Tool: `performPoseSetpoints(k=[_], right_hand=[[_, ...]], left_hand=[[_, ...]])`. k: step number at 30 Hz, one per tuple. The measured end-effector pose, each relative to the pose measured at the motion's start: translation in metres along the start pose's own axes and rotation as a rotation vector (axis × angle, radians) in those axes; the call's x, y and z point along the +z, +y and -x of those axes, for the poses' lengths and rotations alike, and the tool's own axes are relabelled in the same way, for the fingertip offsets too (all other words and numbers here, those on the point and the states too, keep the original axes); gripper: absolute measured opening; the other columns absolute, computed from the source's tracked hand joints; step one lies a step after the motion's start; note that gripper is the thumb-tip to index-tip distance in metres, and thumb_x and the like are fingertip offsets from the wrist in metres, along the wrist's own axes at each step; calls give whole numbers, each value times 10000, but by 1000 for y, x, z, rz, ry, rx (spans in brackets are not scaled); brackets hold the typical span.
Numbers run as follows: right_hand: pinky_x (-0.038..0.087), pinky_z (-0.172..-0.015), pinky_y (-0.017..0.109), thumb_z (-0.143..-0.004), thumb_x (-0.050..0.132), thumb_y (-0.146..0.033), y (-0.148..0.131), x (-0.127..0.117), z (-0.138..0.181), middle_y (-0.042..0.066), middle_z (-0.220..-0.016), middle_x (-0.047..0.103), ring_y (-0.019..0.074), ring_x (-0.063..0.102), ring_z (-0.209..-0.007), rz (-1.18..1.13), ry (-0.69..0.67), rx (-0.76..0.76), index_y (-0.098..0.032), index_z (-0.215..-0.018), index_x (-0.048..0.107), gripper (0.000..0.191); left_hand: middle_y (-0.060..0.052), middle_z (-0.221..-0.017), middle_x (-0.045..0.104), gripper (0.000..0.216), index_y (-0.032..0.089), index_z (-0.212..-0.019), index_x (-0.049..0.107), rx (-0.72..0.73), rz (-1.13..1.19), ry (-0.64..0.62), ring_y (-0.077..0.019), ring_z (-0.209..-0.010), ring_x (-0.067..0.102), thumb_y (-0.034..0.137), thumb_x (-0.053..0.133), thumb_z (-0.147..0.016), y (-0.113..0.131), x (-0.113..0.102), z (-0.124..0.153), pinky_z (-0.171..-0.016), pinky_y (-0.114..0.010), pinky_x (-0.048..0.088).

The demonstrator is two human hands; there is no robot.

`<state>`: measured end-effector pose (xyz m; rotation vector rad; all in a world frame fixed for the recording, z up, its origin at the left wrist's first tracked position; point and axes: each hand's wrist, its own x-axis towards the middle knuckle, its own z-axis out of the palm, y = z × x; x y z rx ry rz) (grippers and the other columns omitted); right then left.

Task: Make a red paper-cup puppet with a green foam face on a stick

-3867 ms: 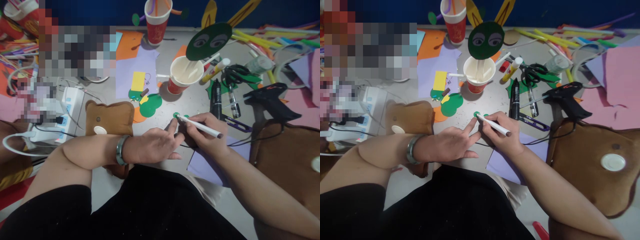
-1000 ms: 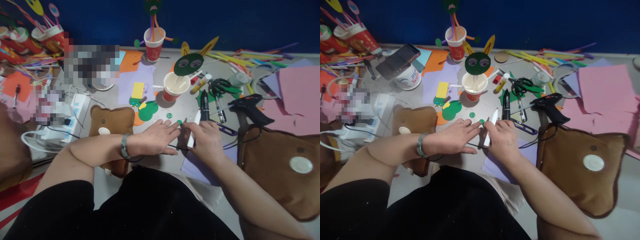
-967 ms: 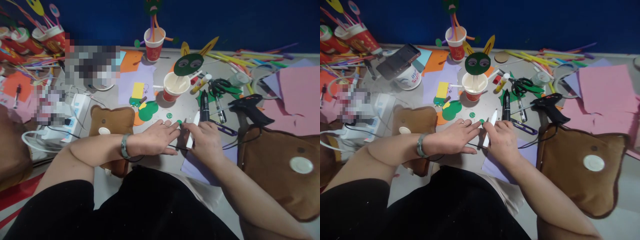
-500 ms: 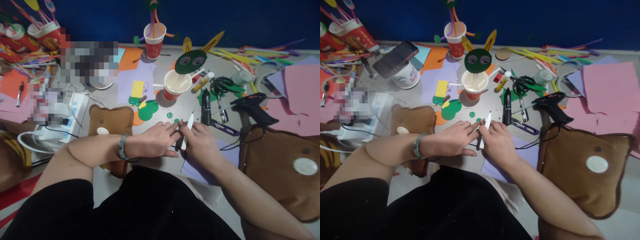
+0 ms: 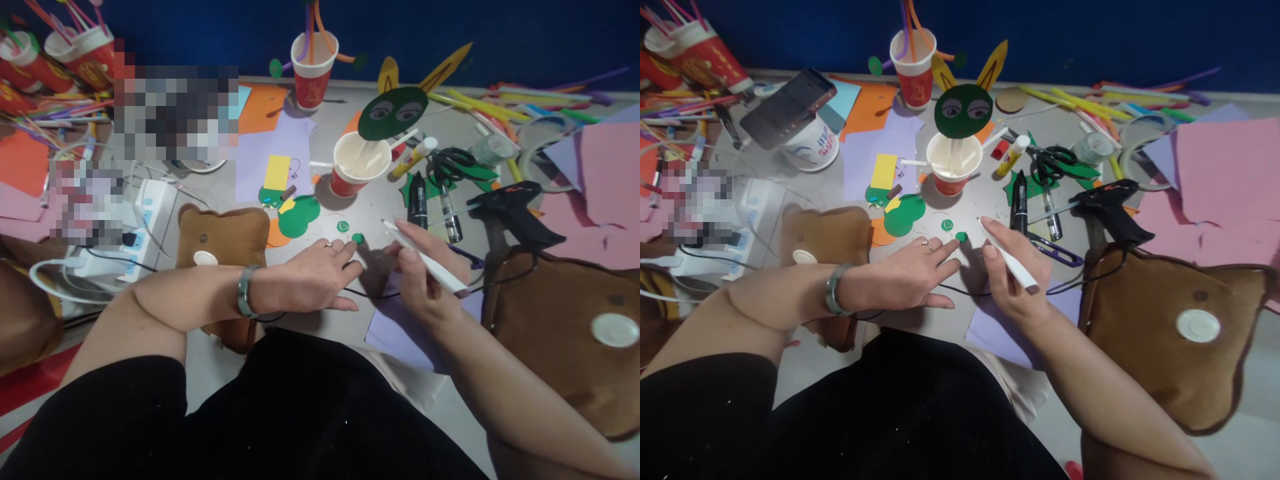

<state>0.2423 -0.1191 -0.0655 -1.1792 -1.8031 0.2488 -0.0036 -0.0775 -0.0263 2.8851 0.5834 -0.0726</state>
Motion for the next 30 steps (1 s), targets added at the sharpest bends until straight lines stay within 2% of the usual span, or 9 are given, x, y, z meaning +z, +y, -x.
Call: performPoseSetpoints(k=[4,7,10,14,21,26,30], right_hand=[[669,-701,391,-1158,657,-343,2,0,0,68,-975,858,237,801,-746,73,24,8,-242,-1264,830,227],[633,-668,387,-1134,684,-425,1,1,4,71,-901,839,242,769,-699,179,-35,115,-254,-1141,805,210],[621,-666,416,-1126,678,-453,3,5,9,85,-879,834,266,766,-686,211,-124,225,-266,-1147,788,218],[609,-647,430,-1138,615,-482,8,10,14,84,-845,814,277,753,-664,186,-98,274,-282,-1128,759,247],[578,-645,388,-1073,687,-437,8,6,7,64,-842,785,255,744,-686,177,-182,231,-271,-1073,753,179],[546,-617,372,-1067,682,-469,9,8,4,44,-778,758,224,684,-633,153,-181,241,-268,-1009,768,226],[555,-632,378,-1042,707,-464,10,10,3,50,-789,760,235,692,-663,179,-191,250,-269,-1003,777,210]], left_hand=[[-395,-1696,654,701,51,-1476,729,2,5,24,-437,-1382,762,671,691,-1151,2,4,2,-1113,-515,582],[-405,-1734,616,775,51,-1497,719,-14,3,56,-443,-1395,760,734,675,-1133,6,9,4,-1134,-529,587],[-415,-1737,605,834,54,-1513,707,-31,-6,62,-449,-1392,759,788,639,-1122,10,12,6,-1133,-541,592],[-407,-1734,610,814,62,-1496,715,-47,-20,47,-443,-1352,768,779,660,-1114,13,11,6,-1129,-545,596],[-390,-1744,612,907,69,-1557,688,-54,-55,66,-413,-1282,768,848,599,-1101,13,11,7,-1113,-535,594],[-400,-1719,629,846,27,-1568,682,-37,-82,68,-411,-1369,740,745,686,-1119,14,6,9,-1130,-496,580],[-400,-1720,630,871,24,-1588,672,-32,-89,58,-408,-1353,741,751,702,-1109,13,3,9,-1127,-494,577]])
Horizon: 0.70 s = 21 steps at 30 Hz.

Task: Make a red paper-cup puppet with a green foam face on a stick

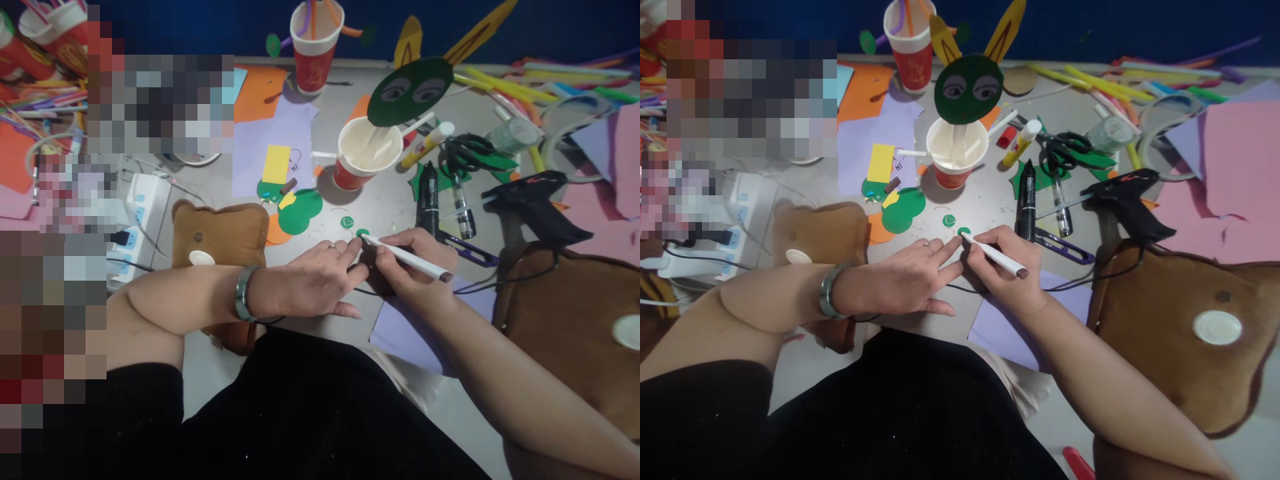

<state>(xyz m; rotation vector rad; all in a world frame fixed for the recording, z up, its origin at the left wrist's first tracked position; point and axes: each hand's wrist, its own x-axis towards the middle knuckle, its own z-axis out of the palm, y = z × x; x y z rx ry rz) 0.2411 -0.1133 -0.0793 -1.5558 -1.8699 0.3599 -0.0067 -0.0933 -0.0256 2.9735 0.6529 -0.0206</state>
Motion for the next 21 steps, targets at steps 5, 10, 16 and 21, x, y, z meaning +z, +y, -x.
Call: performPoseSetpoints(k=[5,10,16,21], right_hand=[[554,-624,378,-1059,698,-463,0,-2,-2,55,-809,777,231,692,-655,-1,-15,-23,-273,-1020,789,215],[552,-604,370,-1048,702,-447,-3,-2,-3,45,-779,777,228,693,-634,3,-9,-20,-279,-983,784,198],[577,-620,369,-1062,700,-420,-4,-2,-2,39,-781,781,224,702,-626,-33,-20,-13,-275,-1020,778,169],[577,-618,375,-1055,707,-436,-3,-1,-2,44,-786,789,227,706,-626,-39,-19,1,-275,-988,795,196]], left_hand=[[-396,-1732,622,843,31,-1559,697,-4,22,0,-411,-1353,743,744,710,-1110,1,2,-1,-1120,-492,577],[-393,-1750,609,888,32,-1580,684,-19,36,7,-420,-1370,742,773,718,-1093,2,4,-1,-1134,-509,586],[-399,-1756,602,847,26,-1567,694,-6,42,-4,-422,-1393,739,736,724,-1106,1,3,-1,-1141,-508,592],[-388,-1767,598,881,44,-1608,669,-25,47,-8,-431,-1395,732,753,740,-1089,2,4,-2,-1138,-526,597]])
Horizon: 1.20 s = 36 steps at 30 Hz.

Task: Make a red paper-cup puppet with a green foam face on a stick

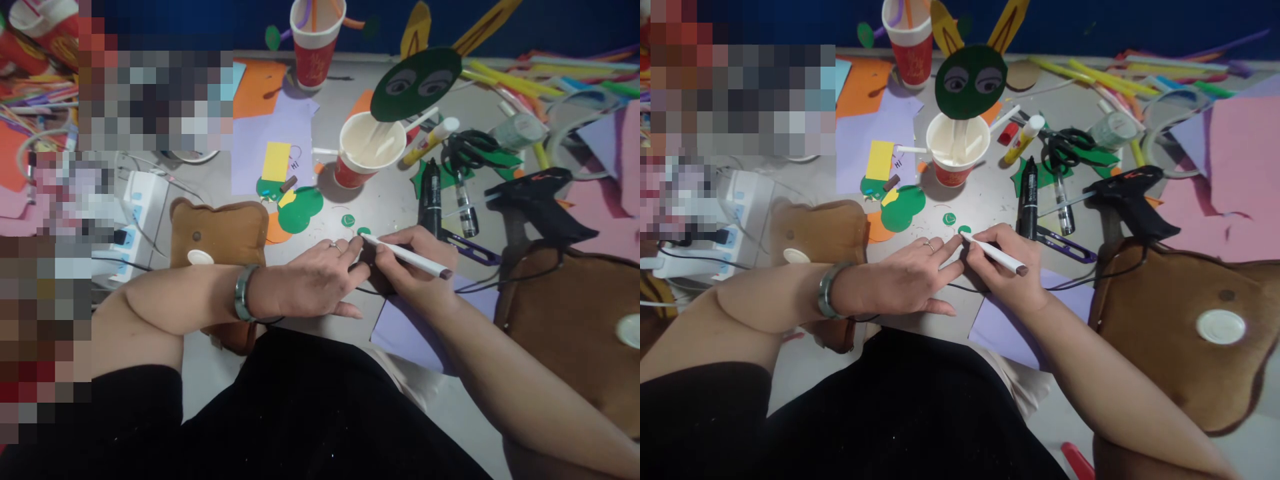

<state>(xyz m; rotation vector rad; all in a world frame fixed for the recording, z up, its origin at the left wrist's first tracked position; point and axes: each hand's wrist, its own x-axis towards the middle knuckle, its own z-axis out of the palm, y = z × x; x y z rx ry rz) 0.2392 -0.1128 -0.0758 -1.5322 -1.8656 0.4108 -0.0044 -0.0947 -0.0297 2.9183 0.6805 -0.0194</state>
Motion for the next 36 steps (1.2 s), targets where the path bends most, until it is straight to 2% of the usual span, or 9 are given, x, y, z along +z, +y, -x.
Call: performPoseSetpoints(k=[7,12,17,25,30,36], right_hand=[[574,-590,385,-1053,709,-470,-1,1,-1,54,-785,804,232,700,-617,5,-29,52,-286,-958,797,225],[555,-572,364,-1053,699,-438,-2,1,-3,21,-726,770,204,653,-544,-36,7,-23,-273,-954,758,201],[586,-617,399,-1079,691,-433,-4,0,-2,33,-775,788,245,715,-616,13,-31,28,-297,-989,748,174],[536,-570,352,-1050,681,-427,-3,1,-4,0,-682,725,203,658,-558,-14,24,-17,-279,-938,717,188],[539,-599,362,-1028,721,-444,-1,3,-2,5,-698,724,213,662,-571,-33,28,27,-292,-931,713,180],[504,-538,334,-989,694,-417,-8,0,-8,-12,-648,713,184,620,-517,-67,31,-11,-292,-882,661,169]], left_hand=[[-388,-1782,583,912,55,-1581,686,19,6,-3,-430,-1387,744,823,668,-1090,-2,1,0,-1134,-529,603],[-386,-1796,570,911,59,-1600,676,1,11,5,-438,-1416,750,819,653,-1098,-1,3,1,-1154,-532,599],[-398,-1785,573,916,59,-1566,690,13,7,2,-437,-1371,767,844,605,-1101,-2,3,0,-1132,-535,605],[-377,-1753,610,865,82,-1525,696,31,13,-12,-404,-1264,775,837,571,-1121,-6,0,1,-1105,-531,603],[-381,-1751,606,881,91,-1495,701,25,29,-7,-382,-1167,782,868,547,-1111,-6,3,0,-1073,-531,605],[-393,-1791,561,884,87,-1514,693,31,30,-18,-399,-1190,777,862,543,-1117,-8,3,1,-1063,-539,600]])
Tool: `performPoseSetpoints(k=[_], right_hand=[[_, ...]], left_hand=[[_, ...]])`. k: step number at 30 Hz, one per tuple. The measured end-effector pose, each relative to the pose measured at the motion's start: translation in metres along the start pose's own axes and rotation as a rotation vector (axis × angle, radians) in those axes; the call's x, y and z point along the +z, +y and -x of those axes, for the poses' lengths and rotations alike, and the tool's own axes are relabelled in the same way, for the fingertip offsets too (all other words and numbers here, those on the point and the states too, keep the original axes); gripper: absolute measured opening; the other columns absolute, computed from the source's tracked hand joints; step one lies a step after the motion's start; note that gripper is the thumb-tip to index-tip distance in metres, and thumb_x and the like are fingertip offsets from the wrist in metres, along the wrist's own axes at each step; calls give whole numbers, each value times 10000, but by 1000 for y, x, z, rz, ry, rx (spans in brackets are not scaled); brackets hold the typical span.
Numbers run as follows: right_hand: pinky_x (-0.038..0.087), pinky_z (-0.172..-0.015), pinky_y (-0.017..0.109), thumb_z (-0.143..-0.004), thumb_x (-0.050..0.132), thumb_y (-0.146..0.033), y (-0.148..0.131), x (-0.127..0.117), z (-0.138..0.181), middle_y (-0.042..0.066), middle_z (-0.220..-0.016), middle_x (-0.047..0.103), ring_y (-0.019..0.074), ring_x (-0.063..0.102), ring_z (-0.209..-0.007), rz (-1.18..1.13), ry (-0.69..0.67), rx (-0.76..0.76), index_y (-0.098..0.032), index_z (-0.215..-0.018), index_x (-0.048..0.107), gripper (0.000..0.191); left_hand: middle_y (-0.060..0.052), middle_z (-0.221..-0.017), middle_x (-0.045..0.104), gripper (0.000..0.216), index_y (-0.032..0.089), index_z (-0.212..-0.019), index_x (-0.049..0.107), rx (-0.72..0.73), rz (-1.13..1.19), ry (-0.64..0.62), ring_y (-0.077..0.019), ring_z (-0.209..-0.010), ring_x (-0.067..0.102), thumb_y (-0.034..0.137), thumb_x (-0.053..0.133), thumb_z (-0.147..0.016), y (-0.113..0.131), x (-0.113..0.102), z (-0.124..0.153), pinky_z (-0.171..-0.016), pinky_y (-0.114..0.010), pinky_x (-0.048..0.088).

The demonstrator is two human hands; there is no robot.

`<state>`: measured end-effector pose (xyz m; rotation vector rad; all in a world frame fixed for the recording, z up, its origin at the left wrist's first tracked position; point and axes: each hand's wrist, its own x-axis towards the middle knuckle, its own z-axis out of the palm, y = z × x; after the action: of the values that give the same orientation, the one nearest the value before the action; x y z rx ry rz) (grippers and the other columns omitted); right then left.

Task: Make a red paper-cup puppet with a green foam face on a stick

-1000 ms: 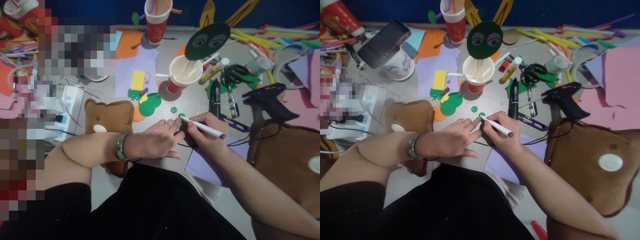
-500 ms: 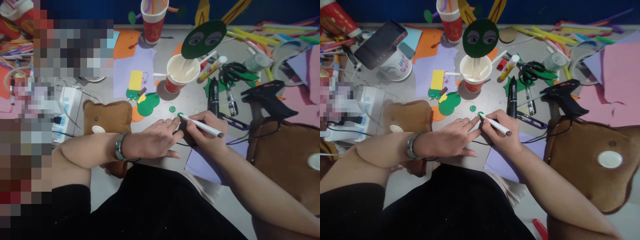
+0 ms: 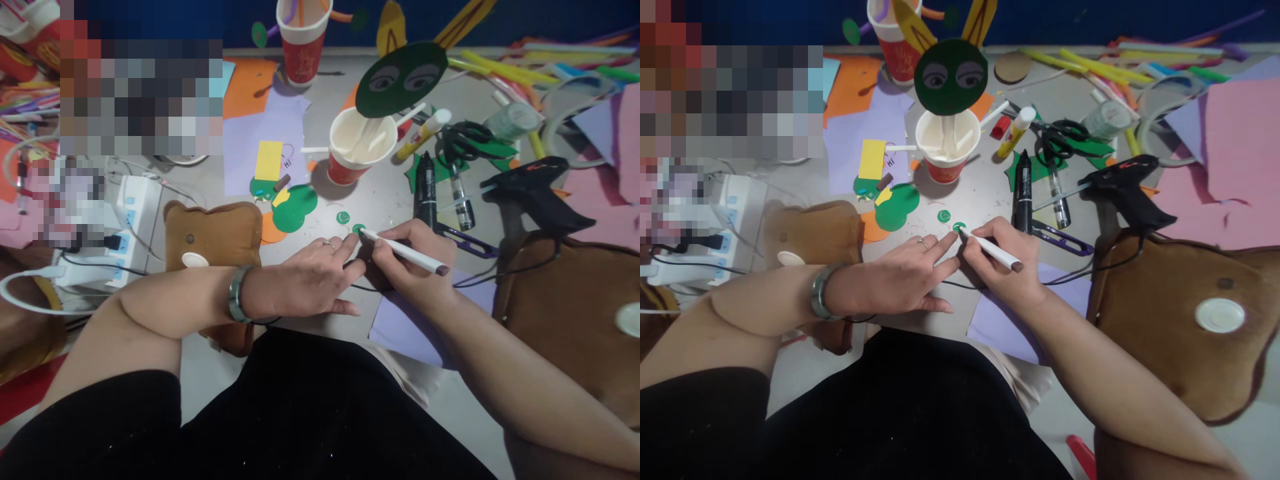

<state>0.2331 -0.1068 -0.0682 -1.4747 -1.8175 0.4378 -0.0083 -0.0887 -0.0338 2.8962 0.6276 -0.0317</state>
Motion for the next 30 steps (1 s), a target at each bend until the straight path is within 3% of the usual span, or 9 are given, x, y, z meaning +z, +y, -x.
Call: performPoseSetpoints(k=[8,20,25,30], right_hand=[[499,-517,313,-991,716,-314,-1,1,1,-21,-663,734,170,642,-504,-24,67,-101,-282,-879,662,128],[519,-557,350,-1000,706,-411,3,1,5,-6,-669,716,195,636,-527,29,40,0,-297,-894,675,160],[507,-524,327,-981,720,-335,2,3,4,-19,-654,727,182,643,-501,-11,79,-62,-289,-886,674,115],[561,-584,357,-1012,698,-397,4,3,6,17,-706,764,215,692,-564,24,15,21,-295,-906,690,147]], left_hand=[[-391,-1809,545,908,83,-1549,682,-7,-9,-2,-392,-1202,782,867,547,-1111,1,-1,0,-1080,-538,604],[-396,-1794,560,911,81,-1540,687,5,-33,-19,-399,-1198,794,871,525,-1117,1,-3,0,-1071,-536,608],[-389,-1803,553,878,91,-1539,682,2,-21,-15,-395,-1202,792,851,557,-1118,1,-2,0,-1076,-535,607],[-393,-1809,544,876,85,-1548,679,-1,-9,-6,-396,-1208,788,841,573,-1119,1,-2,1,-1086,-546,608]])
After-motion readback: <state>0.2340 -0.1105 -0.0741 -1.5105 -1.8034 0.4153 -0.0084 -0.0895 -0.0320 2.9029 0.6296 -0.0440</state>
